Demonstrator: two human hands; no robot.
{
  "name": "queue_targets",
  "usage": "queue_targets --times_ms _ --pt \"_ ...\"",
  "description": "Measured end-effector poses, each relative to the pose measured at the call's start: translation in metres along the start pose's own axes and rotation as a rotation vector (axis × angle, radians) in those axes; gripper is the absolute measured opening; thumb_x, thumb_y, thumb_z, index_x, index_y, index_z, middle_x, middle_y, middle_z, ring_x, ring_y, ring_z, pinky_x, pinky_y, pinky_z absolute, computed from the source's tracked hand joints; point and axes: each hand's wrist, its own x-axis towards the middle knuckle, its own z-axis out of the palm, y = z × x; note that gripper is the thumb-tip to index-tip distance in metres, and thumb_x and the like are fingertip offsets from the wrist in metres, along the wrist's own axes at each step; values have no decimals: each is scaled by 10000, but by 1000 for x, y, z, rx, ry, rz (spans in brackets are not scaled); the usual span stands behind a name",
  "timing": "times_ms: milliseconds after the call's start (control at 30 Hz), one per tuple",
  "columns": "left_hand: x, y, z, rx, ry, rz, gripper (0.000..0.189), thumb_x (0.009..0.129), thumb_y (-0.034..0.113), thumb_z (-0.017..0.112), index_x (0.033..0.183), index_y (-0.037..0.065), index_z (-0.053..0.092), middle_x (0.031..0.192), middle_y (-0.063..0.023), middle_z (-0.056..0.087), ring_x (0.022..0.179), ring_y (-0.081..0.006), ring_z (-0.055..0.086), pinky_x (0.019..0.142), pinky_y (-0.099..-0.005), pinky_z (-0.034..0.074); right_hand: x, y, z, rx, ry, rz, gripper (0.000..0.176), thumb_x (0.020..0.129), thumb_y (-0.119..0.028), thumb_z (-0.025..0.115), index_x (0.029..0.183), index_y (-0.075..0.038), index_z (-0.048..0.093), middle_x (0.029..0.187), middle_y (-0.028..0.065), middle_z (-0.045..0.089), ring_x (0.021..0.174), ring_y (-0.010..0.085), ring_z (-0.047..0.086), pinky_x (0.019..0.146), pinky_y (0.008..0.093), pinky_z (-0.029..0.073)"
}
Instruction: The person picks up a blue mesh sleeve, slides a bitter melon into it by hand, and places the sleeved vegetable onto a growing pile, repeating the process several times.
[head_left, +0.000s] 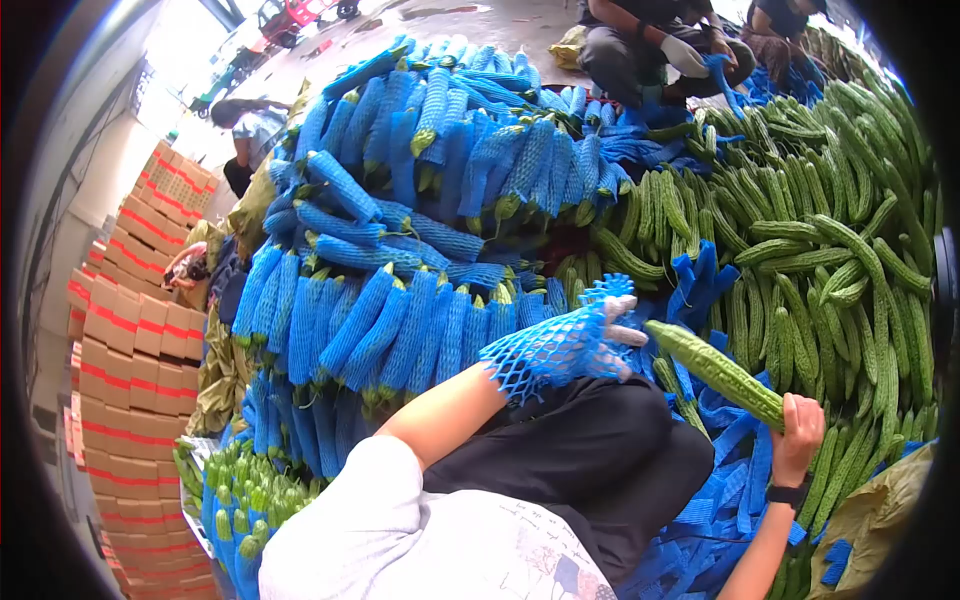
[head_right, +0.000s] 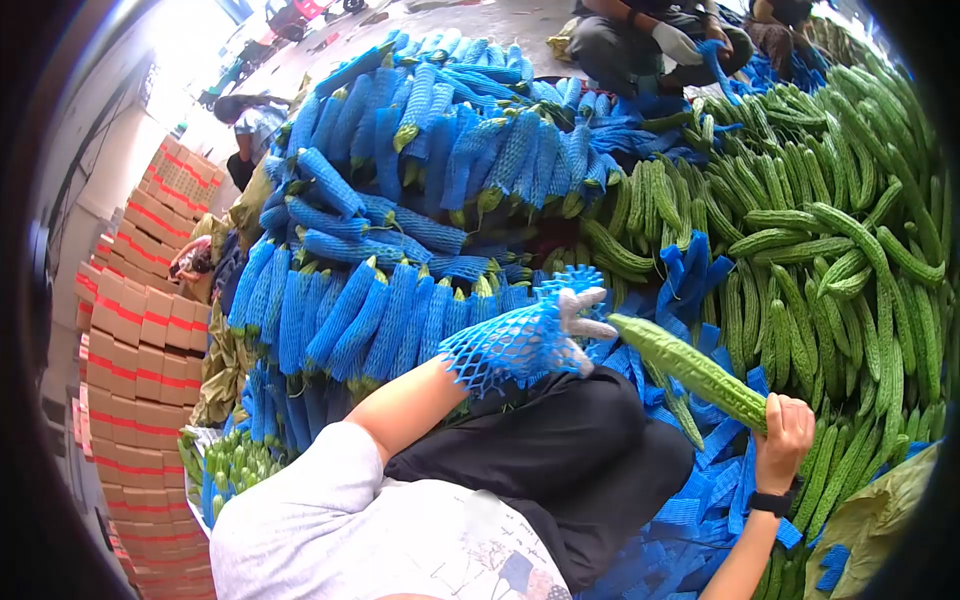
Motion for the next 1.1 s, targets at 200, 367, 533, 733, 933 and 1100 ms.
queue_targets --times_ms 200,367,533,733,933,1100 --pt "-41 6 24 225 -198 176 473 921 213 606 1339 34 477 1287 -131 547 1054 -183 595 923 -344 493 53 -39 -46 -143 111 -281 335 701 -30 678 1017 -62 572 937 89 582 901 288 590 853 458 477" --pt "-91 26 59 559 -103 350 412 917 137 600 1302 22 508 1307 -132 535 1134 -212 550 991 -365 437 98 -87 -69 128 -66 -266 534 624 -324 764 1055 -52 605 950 94 592 997 312 539 914 465 419" --pt "-91 -28 30 1122 147 813 431 962 129 507 1363 -2 413 1348 -130 493 1223 -261 491 1064 -399 370 129 -183 -19 469 -113 -260 493 752 -430 685 948 19 630 976 156 620 999 338 548 895 434 424" --pt "-88 -55 21 1286 447 486 418 1003 125 337 1412 35 340 1395 -123 426 1306 -202 396 1118 -314 278 144 -273 16 1248 27 164 115 806 -32 636 911 -7 596 878 155 617 822 306 610 749 367 488" --pt "-111 -32 16 872 347 695 393 967 54 473 1353 0 427 1348 -148 480 1273 -225 446 1076 -329 351 155 -255 40 514 375 -25 111 864 -91 573 966 -130 594 824 54 548 642 232 613 535 342 499" --pt "-124 -44 15 383 374 562 390 964 49 494 1350 7 450 1318 -108 523 1187 -187 532 1007 -311 438 163 -189 42 386 500 314 71 904 -61 545 949 -51 599 886 130 599 791 309 611 678 374 499"
